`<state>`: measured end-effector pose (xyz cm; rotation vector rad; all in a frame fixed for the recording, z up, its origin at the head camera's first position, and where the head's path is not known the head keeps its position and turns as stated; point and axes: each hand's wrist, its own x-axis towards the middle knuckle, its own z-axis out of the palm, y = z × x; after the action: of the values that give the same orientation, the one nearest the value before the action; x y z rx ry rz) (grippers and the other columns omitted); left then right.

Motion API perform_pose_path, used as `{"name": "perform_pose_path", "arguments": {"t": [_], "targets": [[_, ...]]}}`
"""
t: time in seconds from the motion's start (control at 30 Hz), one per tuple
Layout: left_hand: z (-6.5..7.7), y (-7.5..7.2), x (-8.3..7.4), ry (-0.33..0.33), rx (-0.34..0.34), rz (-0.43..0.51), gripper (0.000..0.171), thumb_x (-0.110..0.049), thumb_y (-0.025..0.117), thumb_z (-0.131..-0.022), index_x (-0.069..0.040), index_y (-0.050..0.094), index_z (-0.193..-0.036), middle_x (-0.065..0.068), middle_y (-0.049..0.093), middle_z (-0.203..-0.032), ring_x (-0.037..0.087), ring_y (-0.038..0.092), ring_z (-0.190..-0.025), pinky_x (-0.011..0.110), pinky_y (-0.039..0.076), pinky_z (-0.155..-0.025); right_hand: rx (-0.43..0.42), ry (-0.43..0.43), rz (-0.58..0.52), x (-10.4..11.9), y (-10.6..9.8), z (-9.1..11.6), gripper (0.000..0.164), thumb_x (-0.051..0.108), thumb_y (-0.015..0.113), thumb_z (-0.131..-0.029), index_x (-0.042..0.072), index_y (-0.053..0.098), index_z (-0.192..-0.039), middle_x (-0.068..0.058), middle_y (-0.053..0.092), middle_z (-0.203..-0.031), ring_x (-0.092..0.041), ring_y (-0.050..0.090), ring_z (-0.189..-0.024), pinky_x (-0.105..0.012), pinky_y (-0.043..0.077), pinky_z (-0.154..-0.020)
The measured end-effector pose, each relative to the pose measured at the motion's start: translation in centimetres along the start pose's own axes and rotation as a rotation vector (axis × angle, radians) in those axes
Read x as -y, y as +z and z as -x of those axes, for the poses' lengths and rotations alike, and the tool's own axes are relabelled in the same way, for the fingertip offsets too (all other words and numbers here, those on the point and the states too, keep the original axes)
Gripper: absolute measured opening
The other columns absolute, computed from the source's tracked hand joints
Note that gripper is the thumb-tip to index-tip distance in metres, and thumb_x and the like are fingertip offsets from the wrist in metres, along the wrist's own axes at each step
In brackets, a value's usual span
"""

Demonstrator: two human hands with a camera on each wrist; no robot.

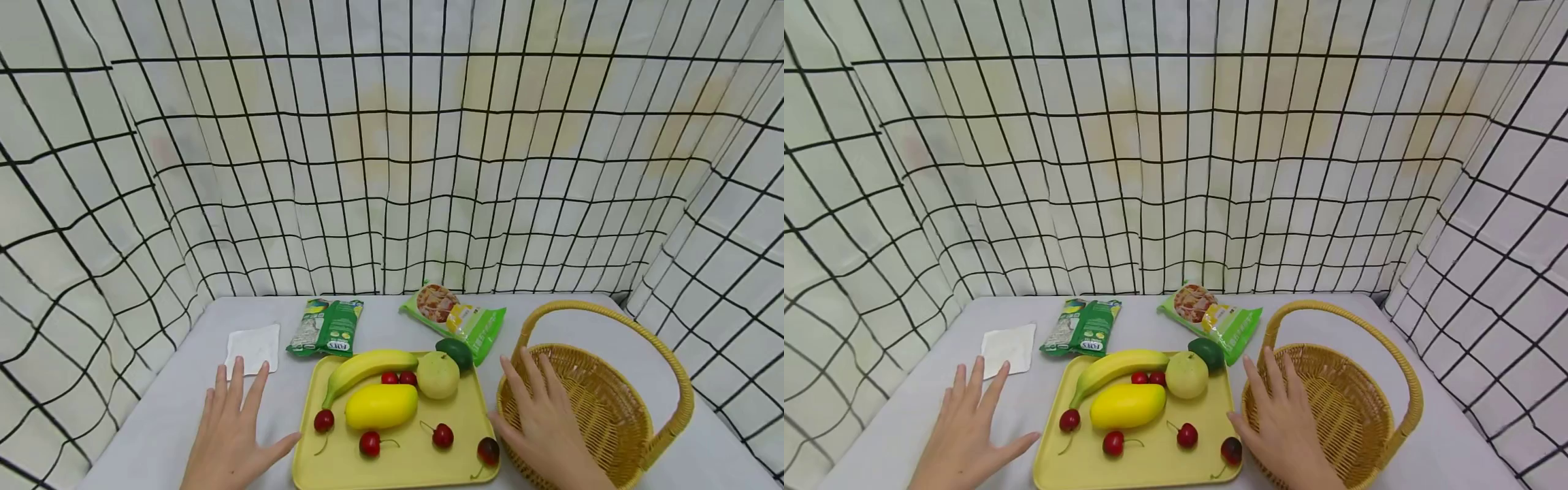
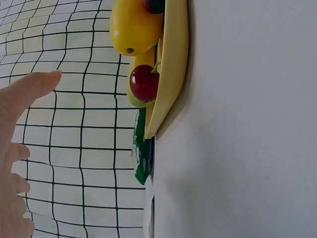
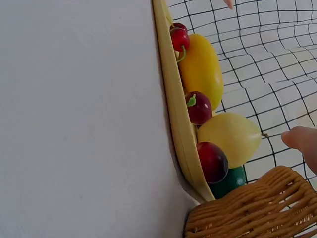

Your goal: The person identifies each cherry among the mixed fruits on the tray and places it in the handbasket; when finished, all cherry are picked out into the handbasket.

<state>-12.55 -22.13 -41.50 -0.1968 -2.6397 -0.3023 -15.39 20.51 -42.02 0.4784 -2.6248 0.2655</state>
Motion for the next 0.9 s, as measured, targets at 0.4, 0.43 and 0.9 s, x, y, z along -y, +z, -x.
{"name": "perform_pose_path", "arguments": {"t": [0.4,0.43,0.9], "targets": [[0.1,1.4,-0.1,0.078,-0.099,0.084,0.096,-0.046,0.079,-0.061,-0.007,0.038,-0.139,0.021,0.011,-0.15,0.032,0.004,-0.138,0.028,-0.006,-0.11,-0.132,-0.231,-0.022,1.2,1.1,-1.4,0.069,0.057,0.031,-0.092,0.009,0.034,-0.141,-0.022,0.027,-0.144,-0.041,0.027,-0.128,-0.052,0.026,-0.098],[0.1,1.6,-0.1,0.077,-0.096,0.088,0.096,-0.046,0.079,-0.061,-0.007,0.038,-0.139,0.021,0.012,-0.15,0.033,0.005,-0.138,0.028,-0.006,-0.11,-0.136,-0.245,-0.025,1.3,1.2,-1.5,0.068,0.056,0.033,-0.092,0.009,0.034,-0.141,-0.021,0.028,-0.144,-0.04,0.027,-0.128,-0.052,0.026,-0.098],[1.0,4.4,0.8,0.101,0.078,0.118,0.103,-0.065,0.07,-0.061,-0.006,0.037,-0.139,0.017,0.021,-0.148,0.037,0.007,-0.137,0.064,0.027,-0.097,-0.062,-0.346,-0.035,3.4,2.9,-2.0,0.063,0.042,0.054,-0.089,0.009,0.038,-0.14,-0.019,0.037,-0.139,-0.034,0.039,-0.121,-0.049,0.038,-0.094]]}}
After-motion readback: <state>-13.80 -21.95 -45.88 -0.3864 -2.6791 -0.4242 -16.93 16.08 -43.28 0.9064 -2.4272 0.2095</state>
